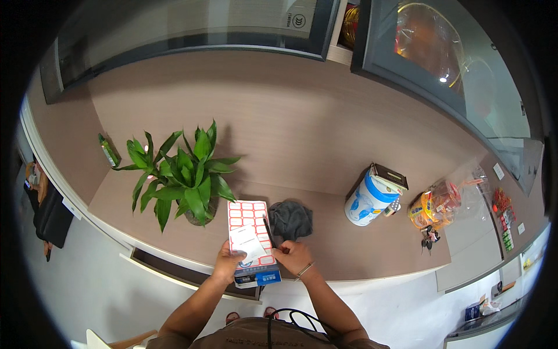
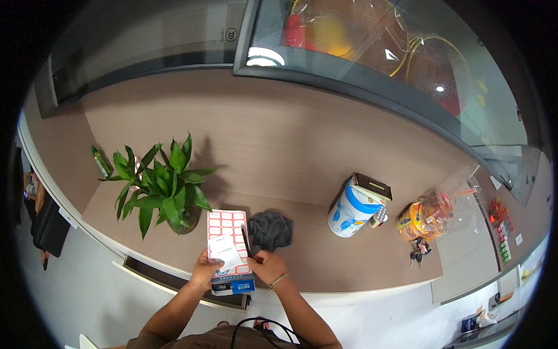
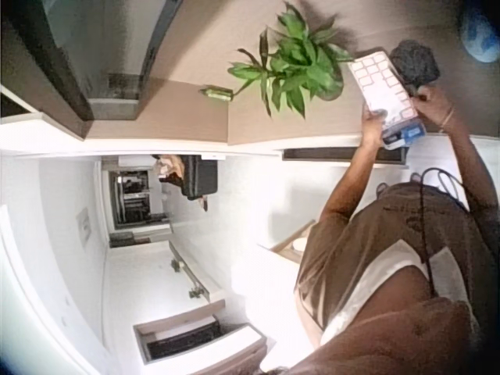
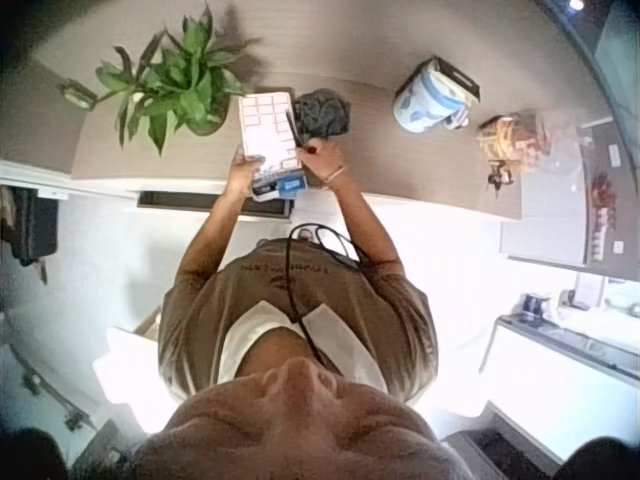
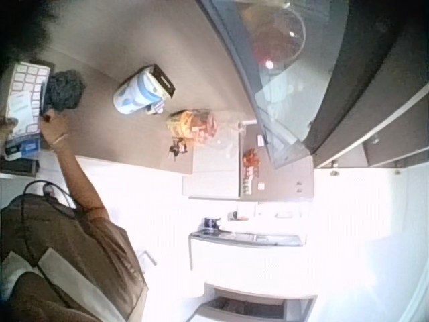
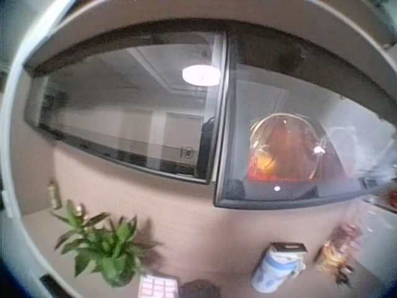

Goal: The person clears a countertop by moving a bag of snacks, keys, a container, and a plant, then wipes the surface with a cloth. They continue wiping the side of a cabinet and then wipe a dining table.

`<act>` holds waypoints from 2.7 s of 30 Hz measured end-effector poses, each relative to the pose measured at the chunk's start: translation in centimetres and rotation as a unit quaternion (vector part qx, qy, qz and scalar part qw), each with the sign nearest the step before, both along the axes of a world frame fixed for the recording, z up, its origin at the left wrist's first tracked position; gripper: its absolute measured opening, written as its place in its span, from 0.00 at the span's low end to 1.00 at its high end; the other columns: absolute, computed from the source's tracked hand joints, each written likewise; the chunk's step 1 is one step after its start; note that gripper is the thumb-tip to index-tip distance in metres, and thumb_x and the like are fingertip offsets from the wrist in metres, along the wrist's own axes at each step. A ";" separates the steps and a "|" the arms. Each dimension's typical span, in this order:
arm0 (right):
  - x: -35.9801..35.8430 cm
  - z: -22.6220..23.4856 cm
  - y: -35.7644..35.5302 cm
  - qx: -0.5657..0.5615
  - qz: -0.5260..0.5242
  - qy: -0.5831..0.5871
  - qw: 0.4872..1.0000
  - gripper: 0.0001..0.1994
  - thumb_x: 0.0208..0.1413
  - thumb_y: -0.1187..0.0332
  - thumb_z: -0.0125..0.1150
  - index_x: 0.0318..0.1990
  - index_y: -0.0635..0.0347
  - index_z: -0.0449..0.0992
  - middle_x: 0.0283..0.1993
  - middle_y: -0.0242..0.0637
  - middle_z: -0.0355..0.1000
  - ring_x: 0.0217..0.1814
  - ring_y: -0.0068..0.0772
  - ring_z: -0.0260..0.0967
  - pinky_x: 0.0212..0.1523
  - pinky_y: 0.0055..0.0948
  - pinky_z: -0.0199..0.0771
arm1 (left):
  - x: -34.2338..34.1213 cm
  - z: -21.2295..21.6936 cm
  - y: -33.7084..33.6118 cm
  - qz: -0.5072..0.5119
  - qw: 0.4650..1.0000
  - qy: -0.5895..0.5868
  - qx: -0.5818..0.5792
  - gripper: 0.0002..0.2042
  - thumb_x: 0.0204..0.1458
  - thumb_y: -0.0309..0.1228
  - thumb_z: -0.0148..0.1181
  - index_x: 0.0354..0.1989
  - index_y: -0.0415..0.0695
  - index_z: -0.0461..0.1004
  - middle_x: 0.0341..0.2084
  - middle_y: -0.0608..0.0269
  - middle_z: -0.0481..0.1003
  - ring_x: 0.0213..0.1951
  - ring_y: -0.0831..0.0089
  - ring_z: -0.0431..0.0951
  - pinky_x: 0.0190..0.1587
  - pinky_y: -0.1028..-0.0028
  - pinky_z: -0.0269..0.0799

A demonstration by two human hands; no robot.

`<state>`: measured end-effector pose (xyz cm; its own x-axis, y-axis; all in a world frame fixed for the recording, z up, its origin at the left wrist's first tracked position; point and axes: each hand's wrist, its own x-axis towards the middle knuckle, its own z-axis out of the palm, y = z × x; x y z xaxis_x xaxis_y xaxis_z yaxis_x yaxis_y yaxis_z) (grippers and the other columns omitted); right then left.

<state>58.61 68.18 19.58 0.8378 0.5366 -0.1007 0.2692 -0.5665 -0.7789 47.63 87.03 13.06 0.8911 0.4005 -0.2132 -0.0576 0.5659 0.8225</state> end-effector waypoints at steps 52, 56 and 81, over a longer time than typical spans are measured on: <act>-6.3 -4.4 -2.3 -0.102 0.085 -0.278 0.951 0.22 0.52 0.59 0.62 0.57 0.35 0.72 0.66 0.34 0.62 0.69 0.52 0.52 0.67 0.59 0.46 | -9.9 4.2 5.1 -0.079 0.996 0.049 -0.003 0.27 0.44 0.13 0.59 0.56 0.43 0.69 0.46 0.61 0.78 0.46 0.70 0.79 0.51 0.69 0.74; -5.8 -4.2 -6.0 -0.114 -0.007 -0.300 0.947 0.21 0.52 0.61 0.61 0.56 0.37 0.74 0.65 0.36 0.63 0.67 0.52 0.54 0.66 0.55 0.48 | -9.6 4.8 4.6 -0.080 0.994 0.042 0.056 0.27 0.46 0.11 0.54 0.57 0.43 0.68 0.45 0.60 0.78 0.46 0.70 0.79 0.51 0.68 0.74; -18.4 6.1 -10.5 -0.196 -0.129 -0.289 0.928 0.22 0.53 0.59 0.60 0.58 0.37 0.72 0.68 0.40 0.61 0.71 0.58 0.50 0.67 0.57 0.47 | -5.3 9.1 4.3 -0.178 0.984 0.008 0.020 0.28 0.41 0.09 0.54 0.55 0.39 0.68 0.46 0.53 0.77 0.47 0.59 0.79 0.53 0.62 0.74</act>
<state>40.23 57.67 25.66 0.9079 0.3279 0.2613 0.3943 -0.8795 -0.2664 42.38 91.36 22.12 0.9732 0.0709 -0.2188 0.1521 0.5154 0.8433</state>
